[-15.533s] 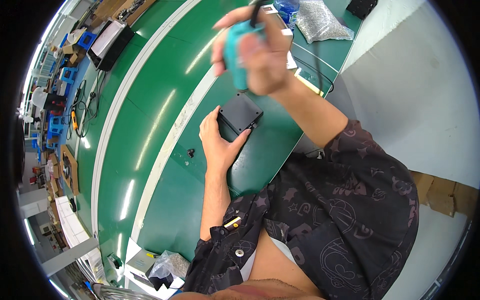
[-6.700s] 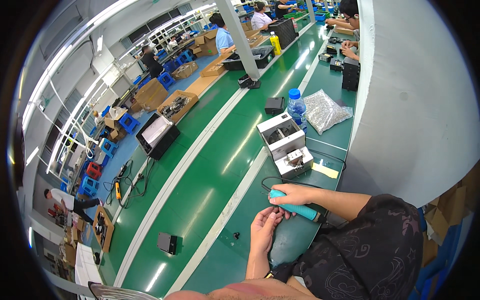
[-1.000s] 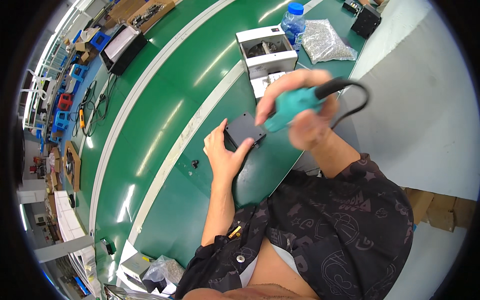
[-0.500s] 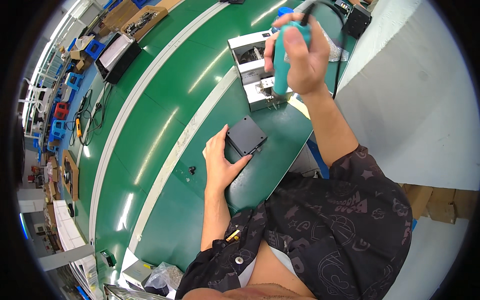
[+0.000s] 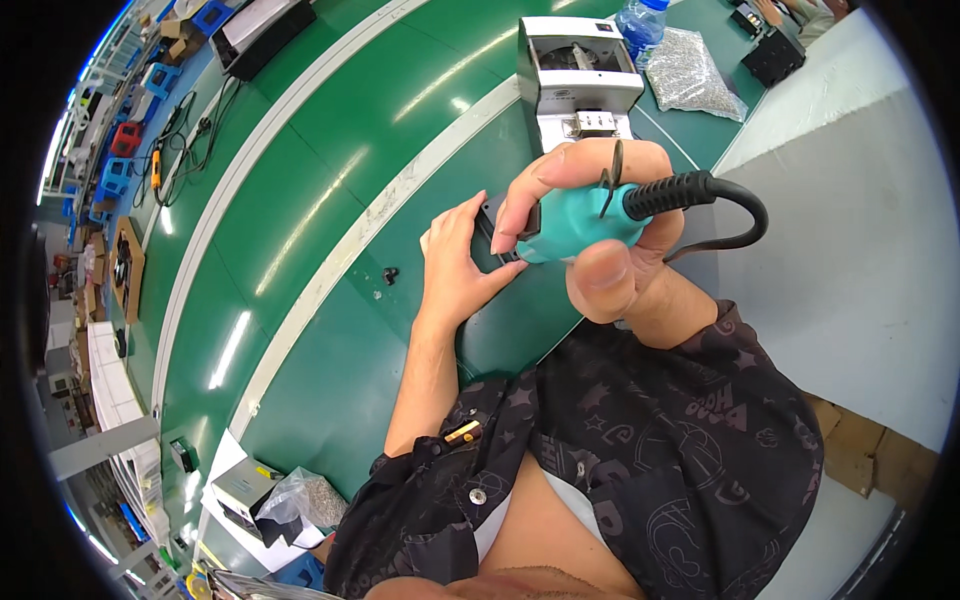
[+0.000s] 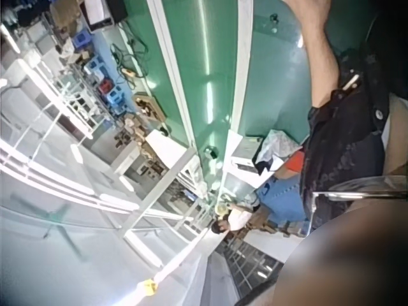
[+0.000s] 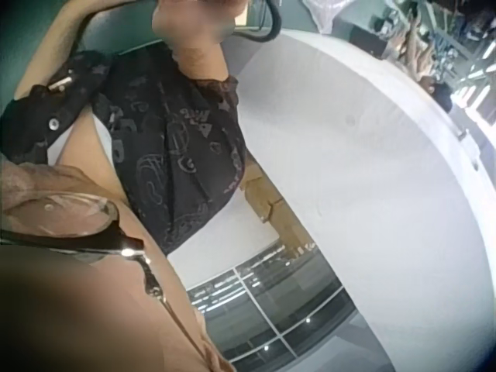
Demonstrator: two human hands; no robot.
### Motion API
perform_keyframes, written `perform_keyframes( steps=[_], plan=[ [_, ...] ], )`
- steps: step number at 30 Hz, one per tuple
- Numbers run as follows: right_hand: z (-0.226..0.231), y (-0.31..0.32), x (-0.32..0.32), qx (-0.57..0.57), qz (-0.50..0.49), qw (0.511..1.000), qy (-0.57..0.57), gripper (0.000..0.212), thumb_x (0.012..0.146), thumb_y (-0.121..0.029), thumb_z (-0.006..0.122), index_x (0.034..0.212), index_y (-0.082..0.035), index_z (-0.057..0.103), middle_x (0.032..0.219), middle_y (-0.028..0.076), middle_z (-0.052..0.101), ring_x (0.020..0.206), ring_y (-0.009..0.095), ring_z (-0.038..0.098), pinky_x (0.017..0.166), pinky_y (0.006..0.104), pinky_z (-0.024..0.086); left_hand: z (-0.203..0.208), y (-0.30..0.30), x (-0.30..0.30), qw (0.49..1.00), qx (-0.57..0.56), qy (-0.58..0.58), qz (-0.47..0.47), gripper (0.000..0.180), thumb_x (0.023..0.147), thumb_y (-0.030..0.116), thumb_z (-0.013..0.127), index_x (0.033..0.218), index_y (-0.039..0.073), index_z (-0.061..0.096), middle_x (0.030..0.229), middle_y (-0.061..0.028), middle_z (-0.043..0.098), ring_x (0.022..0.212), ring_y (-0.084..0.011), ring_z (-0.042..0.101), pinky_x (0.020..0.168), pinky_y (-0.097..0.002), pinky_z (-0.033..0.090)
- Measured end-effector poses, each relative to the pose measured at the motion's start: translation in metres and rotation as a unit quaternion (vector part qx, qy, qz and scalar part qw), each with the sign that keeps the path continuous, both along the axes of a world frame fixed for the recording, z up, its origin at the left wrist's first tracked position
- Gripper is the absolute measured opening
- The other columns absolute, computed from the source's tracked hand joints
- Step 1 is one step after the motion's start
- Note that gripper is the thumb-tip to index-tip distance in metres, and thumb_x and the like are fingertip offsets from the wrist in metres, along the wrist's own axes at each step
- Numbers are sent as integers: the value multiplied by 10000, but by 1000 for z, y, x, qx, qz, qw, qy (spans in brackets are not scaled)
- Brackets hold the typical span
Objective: Assemble small plastic electronic housing components using a handheld powered tool.
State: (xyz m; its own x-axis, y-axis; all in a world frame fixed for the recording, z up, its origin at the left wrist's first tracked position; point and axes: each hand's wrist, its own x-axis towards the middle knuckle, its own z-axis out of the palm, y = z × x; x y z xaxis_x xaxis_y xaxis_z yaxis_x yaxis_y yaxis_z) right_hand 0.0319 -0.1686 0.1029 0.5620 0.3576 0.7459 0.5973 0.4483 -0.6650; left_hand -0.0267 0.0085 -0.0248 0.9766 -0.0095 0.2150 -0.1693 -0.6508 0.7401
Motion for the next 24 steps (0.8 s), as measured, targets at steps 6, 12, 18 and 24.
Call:
perform_keyframes(
  steps=[6,12,18,24],
  plan=[
    [-4,7,0,-29,31,999,-15,532,1063,-570,539,1326,-120,432,937,175,644,686,272,677,586,357,585,0,1,-1,1000,0,8,-1,933,670,254,913,1493,59,518,1435,-109,603,1294,-297,532,1131,-440,333],
    [-13,17,5,-42,61,996,-42,500,1050,-519,600,1275,-84,497,909,166,666,668,237,657,574,321,574,-2,0,1,1000,4,3,0,921,670,260,913,1485,67,528,1433,-105,604,1293,-299,532,1128,-438,333],
    [-27,24,7,-4,96,995,-11,434,989,-397,696,1224,-47,591,854,152,703,670,222,664,550,307,553,-16,2,5,1000,-1,6,-9,890,664,263,912,1457,70,554,1405,-104,623,1286,-298,533,1117,-433,339],
    [-18,14,12,-10,97,993,-66,388,938,-283,697,1223,-36,608,909,172,735,660,247,675,566,322,577,-23,4,11,996,-46,66,-32,882,648,257,918,1436,67,571,1376,-115,638,1276,-302,535,1107,-436,343]
  ],
)
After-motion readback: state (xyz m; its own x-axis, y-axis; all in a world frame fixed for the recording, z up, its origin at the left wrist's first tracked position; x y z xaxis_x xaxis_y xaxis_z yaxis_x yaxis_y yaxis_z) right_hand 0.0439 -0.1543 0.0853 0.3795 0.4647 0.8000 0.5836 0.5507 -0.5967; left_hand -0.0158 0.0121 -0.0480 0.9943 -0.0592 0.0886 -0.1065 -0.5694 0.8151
